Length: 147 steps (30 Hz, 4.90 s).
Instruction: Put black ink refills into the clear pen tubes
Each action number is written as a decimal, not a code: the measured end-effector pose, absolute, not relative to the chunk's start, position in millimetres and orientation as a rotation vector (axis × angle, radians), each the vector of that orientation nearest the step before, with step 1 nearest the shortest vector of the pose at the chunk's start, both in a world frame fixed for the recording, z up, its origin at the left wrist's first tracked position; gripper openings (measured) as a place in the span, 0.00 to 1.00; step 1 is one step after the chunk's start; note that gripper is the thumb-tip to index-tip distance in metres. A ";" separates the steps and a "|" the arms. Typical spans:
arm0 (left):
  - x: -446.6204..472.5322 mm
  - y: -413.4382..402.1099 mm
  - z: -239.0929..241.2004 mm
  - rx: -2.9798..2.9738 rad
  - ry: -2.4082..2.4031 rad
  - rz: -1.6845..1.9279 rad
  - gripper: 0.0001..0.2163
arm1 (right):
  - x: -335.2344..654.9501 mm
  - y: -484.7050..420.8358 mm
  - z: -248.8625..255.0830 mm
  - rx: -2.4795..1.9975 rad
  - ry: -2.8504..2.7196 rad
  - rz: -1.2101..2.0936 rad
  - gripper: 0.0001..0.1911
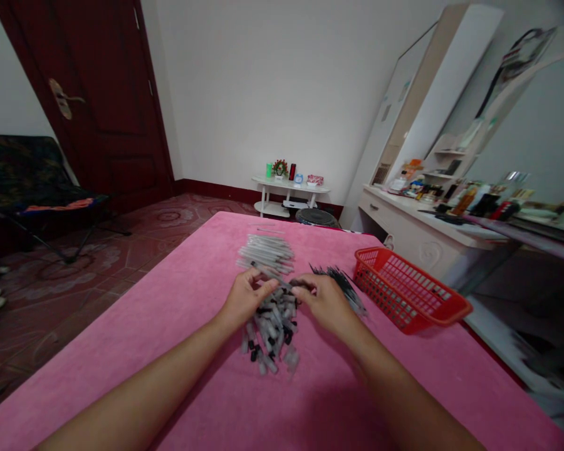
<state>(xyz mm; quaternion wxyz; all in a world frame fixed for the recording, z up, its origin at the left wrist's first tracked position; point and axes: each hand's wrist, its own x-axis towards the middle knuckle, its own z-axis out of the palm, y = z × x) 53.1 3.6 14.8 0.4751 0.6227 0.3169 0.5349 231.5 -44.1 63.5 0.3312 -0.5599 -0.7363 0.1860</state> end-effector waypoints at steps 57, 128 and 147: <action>3.9 48.8 -19.8 2.411 1.358 1.189 0.13 | 267.9 -37.5 64.8 -1.814 -2.160 0.189 0.08; 17.9 44.5 -25.3 2.072 1.135 1.347 0.11 | 251.6 -21.6 3.5 -1.729 -2.093 0.108 0.06; 18.4 37.1 -16.3 2.420 1.081 1.208 0.11 | 242.3 -24.7 11.0 -1.387 -1.504 0.655 0.06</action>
